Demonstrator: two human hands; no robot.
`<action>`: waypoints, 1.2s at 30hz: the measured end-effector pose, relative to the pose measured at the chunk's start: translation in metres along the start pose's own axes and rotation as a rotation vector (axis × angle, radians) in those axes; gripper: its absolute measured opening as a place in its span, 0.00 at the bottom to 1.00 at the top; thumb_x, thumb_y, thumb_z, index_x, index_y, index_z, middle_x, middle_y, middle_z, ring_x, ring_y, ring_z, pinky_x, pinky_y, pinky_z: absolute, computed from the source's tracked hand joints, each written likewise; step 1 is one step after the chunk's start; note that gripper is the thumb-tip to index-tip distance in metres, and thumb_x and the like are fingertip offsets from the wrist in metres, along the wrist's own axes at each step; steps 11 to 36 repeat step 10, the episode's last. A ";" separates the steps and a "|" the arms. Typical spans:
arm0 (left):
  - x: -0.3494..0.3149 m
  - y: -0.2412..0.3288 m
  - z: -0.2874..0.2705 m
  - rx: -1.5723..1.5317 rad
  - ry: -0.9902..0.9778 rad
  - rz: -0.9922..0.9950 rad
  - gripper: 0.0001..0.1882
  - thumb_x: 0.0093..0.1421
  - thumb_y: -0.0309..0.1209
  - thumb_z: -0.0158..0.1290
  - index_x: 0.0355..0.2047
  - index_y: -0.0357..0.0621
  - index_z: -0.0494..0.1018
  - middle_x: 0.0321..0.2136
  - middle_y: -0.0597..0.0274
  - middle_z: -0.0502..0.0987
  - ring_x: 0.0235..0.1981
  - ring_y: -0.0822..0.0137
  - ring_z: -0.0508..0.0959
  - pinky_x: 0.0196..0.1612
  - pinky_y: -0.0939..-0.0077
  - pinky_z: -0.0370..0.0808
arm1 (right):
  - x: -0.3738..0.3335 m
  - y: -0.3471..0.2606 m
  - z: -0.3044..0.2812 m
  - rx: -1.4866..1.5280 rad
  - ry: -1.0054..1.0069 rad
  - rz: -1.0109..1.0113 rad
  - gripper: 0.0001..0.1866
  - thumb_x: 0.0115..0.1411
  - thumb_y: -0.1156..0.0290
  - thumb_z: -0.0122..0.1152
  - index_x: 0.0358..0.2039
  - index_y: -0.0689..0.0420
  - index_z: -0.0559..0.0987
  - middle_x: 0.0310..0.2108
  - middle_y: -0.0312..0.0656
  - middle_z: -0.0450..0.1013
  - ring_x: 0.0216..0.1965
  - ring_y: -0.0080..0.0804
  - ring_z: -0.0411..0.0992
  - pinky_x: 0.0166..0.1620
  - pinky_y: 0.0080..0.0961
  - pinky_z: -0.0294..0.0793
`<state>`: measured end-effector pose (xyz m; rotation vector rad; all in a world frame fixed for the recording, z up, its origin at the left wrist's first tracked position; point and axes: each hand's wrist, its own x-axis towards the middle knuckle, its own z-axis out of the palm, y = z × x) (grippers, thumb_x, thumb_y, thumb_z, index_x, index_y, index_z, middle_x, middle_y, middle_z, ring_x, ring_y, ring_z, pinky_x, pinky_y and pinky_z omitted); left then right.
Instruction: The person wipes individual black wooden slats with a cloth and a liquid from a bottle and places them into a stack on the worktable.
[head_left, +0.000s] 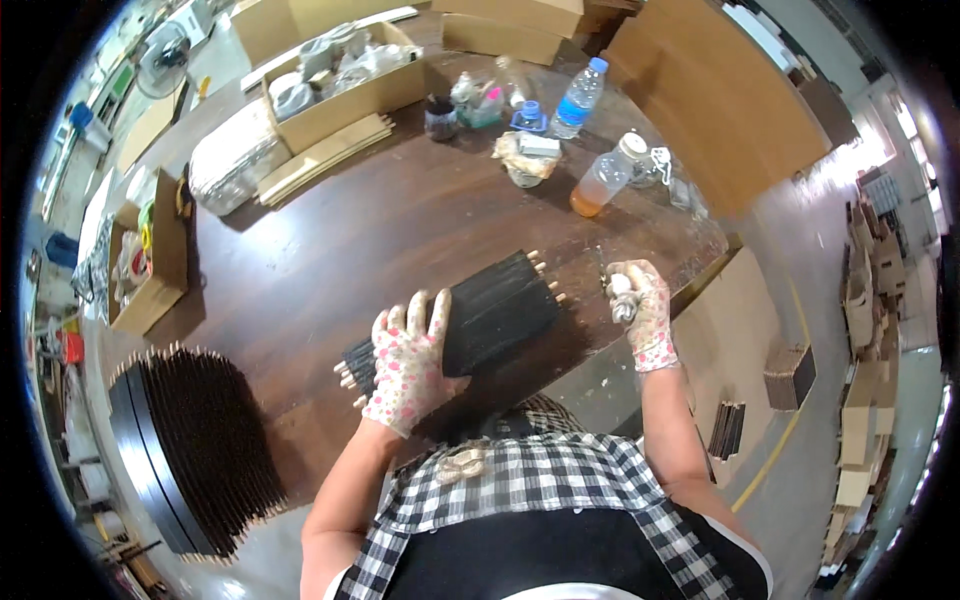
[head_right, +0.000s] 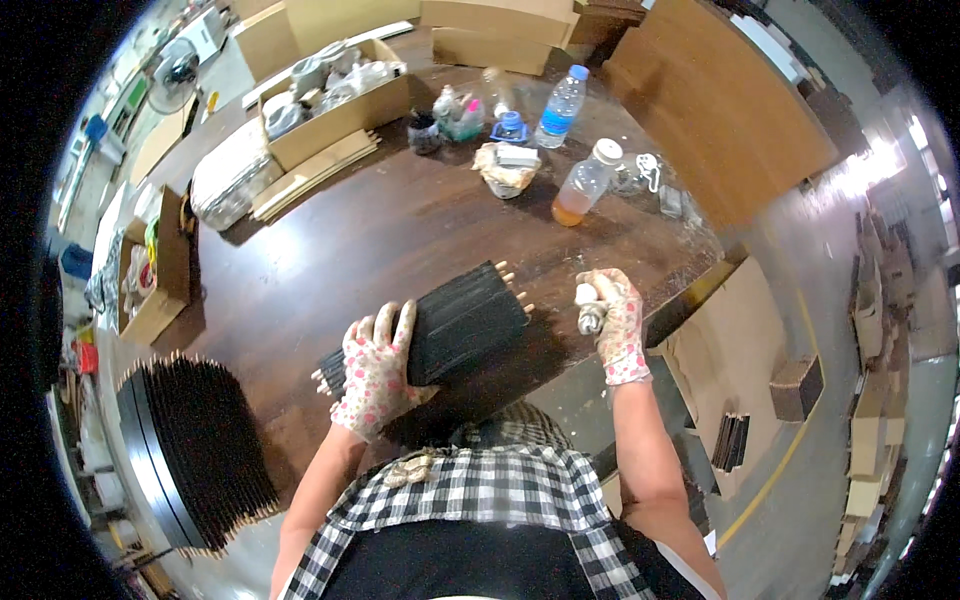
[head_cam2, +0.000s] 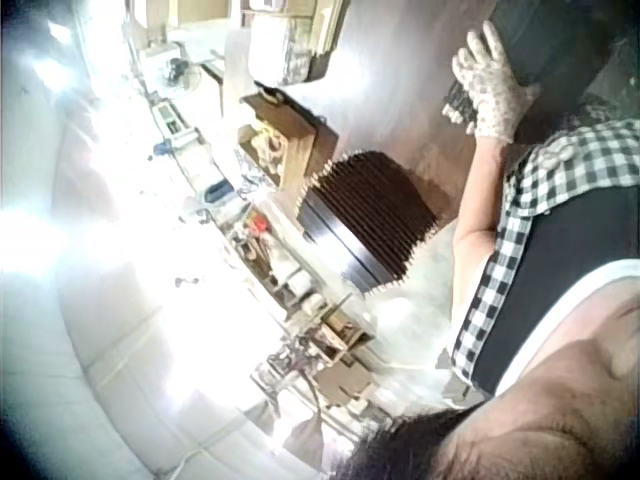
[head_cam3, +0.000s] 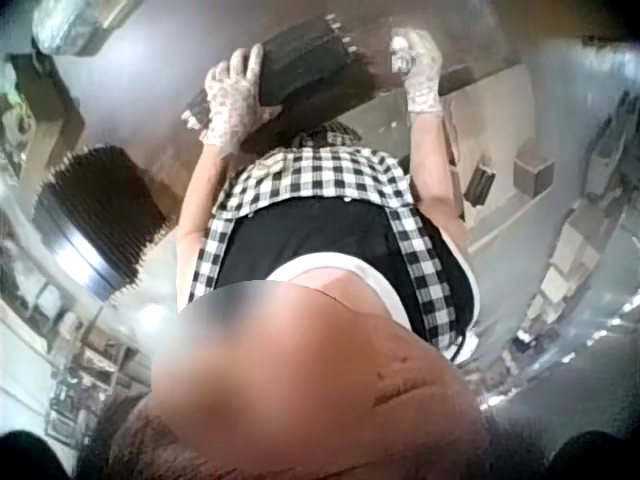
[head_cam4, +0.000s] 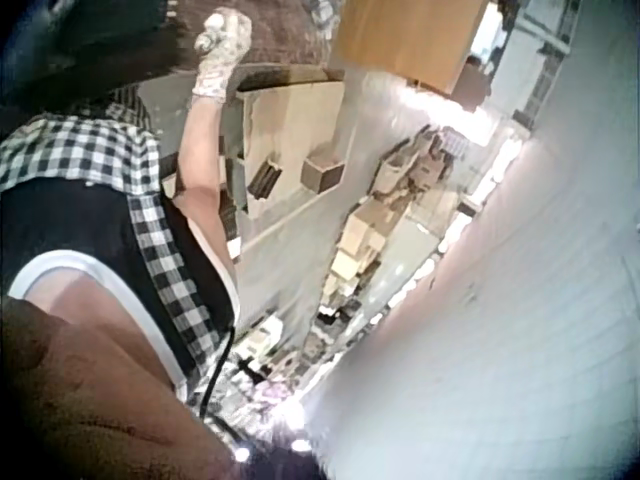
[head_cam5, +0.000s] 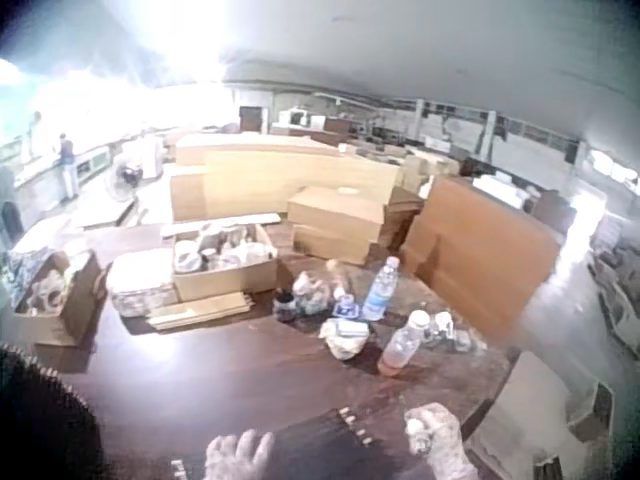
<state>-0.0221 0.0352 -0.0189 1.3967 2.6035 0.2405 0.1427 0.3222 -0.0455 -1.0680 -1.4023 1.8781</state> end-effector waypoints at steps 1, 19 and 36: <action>0.000 0.003 0.001 0.027 -0.023 -0.015 0.64 0.35 0.51 0.72 0.69 0.41 0.52 0.62 0.47 0.60 0.60 0.46 0.63 0.66 0.46 0.54 | 0.000 0.000 -0.001 -0.069 -0.016 -0.018 0.06 0.65 0.68 0.58 0.36 0.57 0.78 0.31 0.36 0.77 0.28 0.19 0.73 0.29 0.16 0.73; -0.003 -0.005 -0.008 -0.058 0.035 -0.008 0.63 0.36 0.55 0.71 0.69 0.42 0.53 0.67 0.47 0.57 0.68 0.45 0.55 0.70 0.46 0.46 | 0.047 0.015 -0.033 -0.191 -0.121 0.100 0.13 0.60 0.73 0.60 0.46 0.61 0.77 0.33 0.41 0.78 0.27 0.25 0.75 0.32 0.17 0.77; -0.003 -0.005 -0.008 -0.058 0.035 -0.008 0.63 0.36 0.55 0.71 0.69 0.42 0.53 0.67 0.47 0.57 0.68 0.45 0.55 0.70 0.46 0.46 | 0.047 0.015 -0.033 -0.191 -0.121 0.100 0.13 0.60 0.73 0.60 0.46 0.61 0.77 0.33 0.41 0.78 0.27 0.25 0.75 0.32 0.17 0.77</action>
